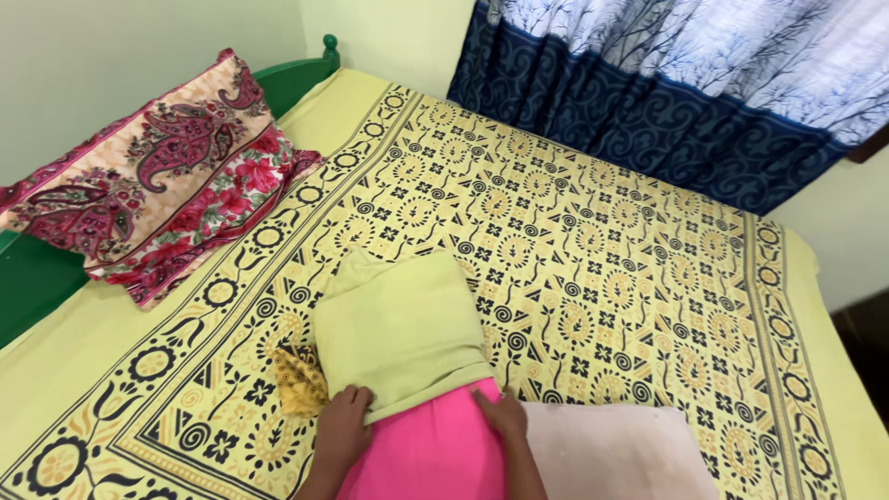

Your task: The person puts patterned and plain pillowcases onto pillows by hand on a bed and سپس places the pillows against the headboard.

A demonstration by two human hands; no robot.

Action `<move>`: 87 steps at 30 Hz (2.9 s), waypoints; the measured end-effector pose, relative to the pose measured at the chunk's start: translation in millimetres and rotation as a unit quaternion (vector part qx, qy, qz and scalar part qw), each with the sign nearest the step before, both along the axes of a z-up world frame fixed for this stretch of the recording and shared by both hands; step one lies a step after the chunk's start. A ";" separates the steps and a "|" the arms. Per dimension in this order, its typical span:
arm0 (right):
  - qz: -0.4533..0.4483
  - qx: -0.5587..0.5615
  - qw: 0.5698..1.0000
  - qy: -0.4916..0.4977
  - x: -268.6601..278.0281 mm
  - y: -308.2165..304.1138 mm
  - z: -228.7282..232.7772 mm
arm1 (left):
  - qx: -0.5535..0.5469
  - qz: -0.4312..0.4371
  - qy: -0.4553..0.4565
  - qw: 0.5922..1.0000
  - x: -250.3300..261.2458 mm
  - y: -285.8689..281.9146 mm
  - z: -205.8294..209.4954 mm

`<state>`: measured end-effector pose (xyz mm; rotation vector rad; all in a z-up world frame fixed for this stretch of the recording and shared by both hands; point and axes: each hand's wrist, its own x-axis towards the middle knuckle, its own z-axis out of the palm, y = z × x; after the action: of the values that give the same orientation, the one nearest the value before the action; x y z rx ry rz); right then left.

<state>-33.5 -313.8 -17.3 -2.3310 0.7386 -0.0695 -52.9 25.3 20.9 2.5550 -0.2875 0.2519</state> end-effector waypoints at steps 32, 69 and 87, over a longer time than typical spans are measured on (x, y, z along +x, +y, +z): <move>0.066 0.349 0.894 -0.274 4.7 80.2 90.7 | -0.162 -0.189 0.037 0.968 -1.4 -117.4 146.3; 0.046 0.620 0.782 -0.044 -7.3 -4.8 212.9 | -0.724 0.046 0.217 0.653 55.4 81.4 125.2; -0.031 0.567 0.809 -0.150 14.4 -8.3 338.5 | -0.498 0.106 0.082 0.857 63.9 76.2 300.4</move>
<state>-19.2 -322.1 321.2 -1.1033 0.4706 -0.0128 11.1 101.5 321.3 1.5454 0.1737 0.1872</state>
